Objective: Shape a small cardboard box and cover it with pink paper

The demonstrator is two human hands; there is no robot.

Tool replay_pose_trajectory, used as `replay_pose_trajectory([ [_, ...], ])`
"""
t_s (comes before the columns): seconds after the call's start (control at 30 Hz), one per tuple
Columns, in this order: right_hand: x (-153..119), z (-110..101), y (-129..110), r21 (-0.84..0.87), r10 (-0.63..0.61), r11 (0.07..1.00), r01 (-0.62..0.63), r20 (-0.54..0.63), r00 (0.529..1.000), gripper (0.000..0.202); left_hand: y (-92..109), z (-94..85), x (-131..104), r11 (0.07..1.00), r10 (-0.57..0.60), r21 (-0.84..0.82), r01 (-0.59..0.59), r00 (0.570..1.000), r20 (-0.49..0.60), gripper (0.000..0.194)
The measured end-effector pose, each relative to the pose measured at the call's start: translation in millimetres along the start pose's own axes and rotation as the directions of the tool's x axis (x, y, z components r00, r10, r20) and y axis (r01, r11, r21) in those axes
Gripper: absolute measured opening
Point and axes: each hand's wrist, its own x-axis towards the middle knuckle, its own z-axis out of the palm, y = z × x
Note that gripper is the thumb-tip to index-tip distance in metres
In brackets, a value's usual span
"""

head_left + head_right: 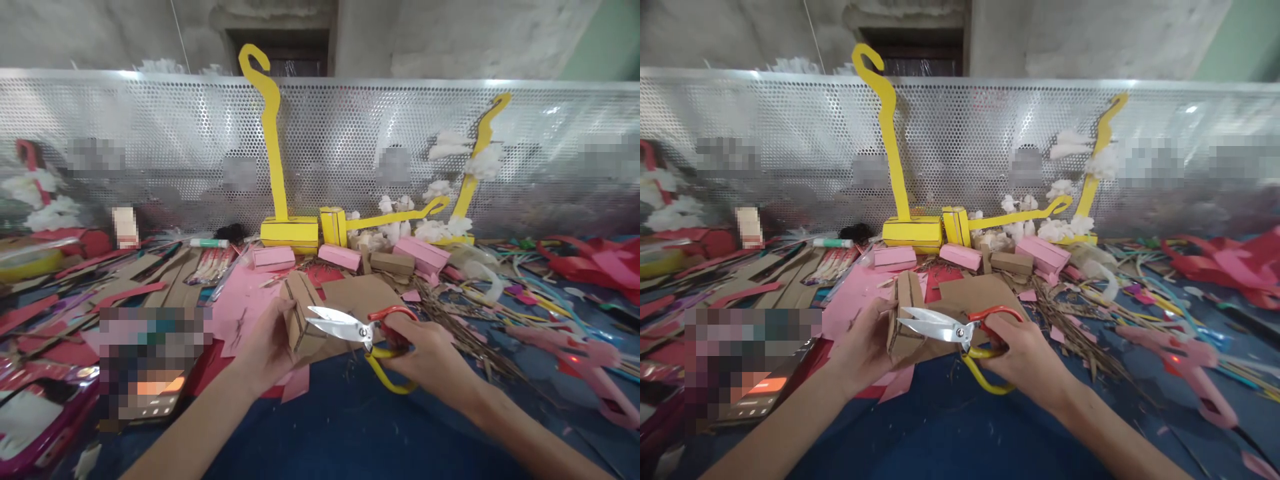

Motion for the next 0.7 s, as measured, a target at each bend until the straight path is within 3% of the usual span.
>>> replay_pose_trajectory([
  [0.23, -1.1, 0.1, -0.1, -0.07, -0.067, 0.995, 0.065, -0.019, 0.998, 0.016, 2.4, 8.8, -3.4, 0.998, -0.017, -0.064, 0.013, 0.998, -0.057, 0.025],
  [0.43, 6.8, 3.4, 2.4, -0.034, 0.099, 0.994, -0.102, -0.081, 0.992, 0.005, 4.6, 9.1, -0.8, 0.992, 0.056, -0.105, -0.071, 0.989, -0.135, 0.022],
  [0.6, 8.8, 2.4, 6.2, -0.045, 0.213, 0.975, -0.216, -0.073, 0.974, 0.02, 3.9, 12.2, -0.6, 0.984, 0.084, -0.149, -0.101, 0.99, -0.117, 0.021],
  [0.7, 7.4, 2.6, 3.4, -0.048, 0.201, 0.978, -0.204, -0.062, 0.978, 0.027, 3.7, 15.2, -0.5, 0.981, 0.125, -0.134, -0.14, 0.985, -0.118, 0.017],
])
